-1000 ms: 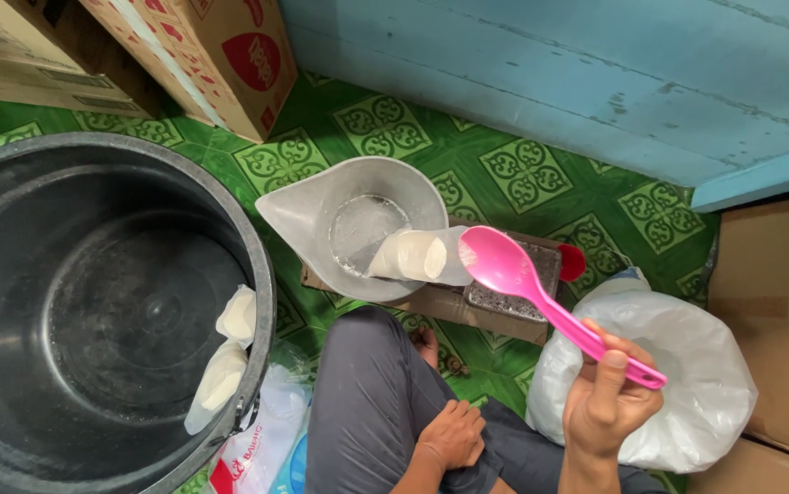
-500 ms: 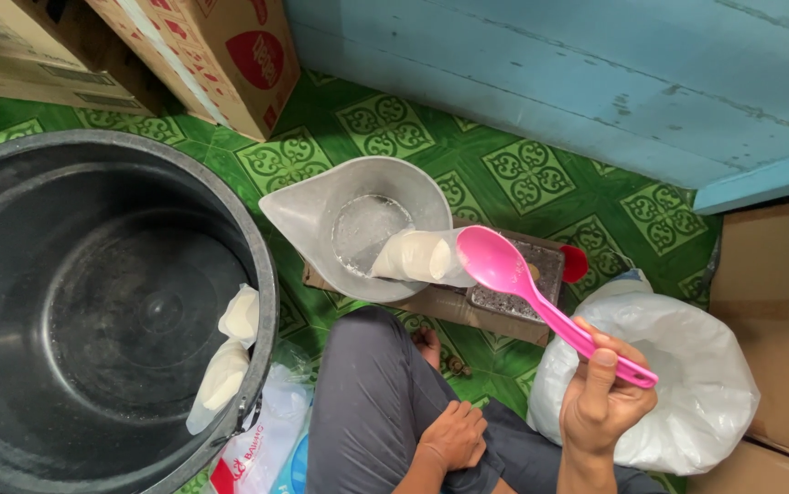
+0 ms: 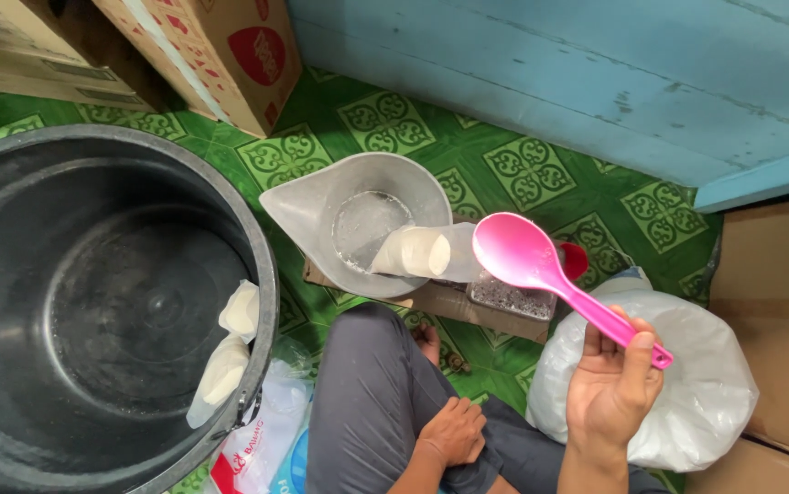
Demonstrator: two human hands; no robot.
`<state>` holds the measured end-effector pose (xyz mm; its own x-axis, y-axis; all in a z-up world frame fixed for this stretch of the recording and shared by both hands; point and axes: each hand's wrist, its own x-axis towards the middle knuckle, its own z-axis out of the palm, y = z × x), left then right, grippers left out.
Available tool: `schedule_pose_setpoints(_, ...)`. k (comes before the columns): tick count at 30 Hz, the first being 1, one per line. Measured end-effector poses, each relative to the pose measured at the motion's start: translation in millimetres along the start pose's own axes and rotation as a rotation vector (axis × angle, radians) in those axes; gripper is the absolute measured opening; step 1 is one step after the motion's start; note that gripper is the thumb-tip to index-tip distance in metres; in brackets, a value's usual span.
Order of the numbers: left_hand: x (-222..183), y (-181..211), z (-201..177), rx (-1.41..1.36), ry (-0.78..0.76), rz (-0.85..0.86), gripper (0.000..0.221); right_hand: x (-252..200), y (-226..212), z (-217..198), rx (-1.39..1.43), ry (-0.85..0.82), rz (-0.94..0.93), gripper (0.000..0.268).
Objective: A person sitting on the floor scoops powdered food into small plastic bags and seals them.
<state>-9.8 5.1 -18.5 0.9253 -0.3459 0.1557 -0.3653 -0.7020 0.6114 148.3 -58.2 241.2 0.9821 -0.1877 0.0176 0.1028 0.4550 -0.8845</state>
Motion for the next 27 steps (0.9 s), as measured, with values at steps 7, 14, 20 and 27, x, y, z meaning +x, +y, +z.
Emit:
schedule_pose_setpoints(7, 0.1, -0.7, 2.2, -0.001, -0.038, -0.003, 0.018, 2.7, -8.9, -12.4, 0.080, 0.097, 0.028, 0.021)
schedule_pose_setpoints(14, 4.5, 3.5, -7.6, 0.048, -0.009, -0.003, 0.013, 7.3, -19.8, -33.1, 0.112, 0.145, 0.004, 0.021)
schedule_pose_setpoints(20, 8.2, 8.3, -16.0, 0.079, 0.006, -0.002, 0.011, 10.7, -27.0, -50.7, 0.133, 0.196, 0.004, 0.020)
schedule_pose_setpoints(27, 10.8, 9.3, -15.0, 0.082, 0.003, 0.003, 0.011, 13.9, -26.8, -66.0, 0.140, 0.189, -0.014, 0.018)
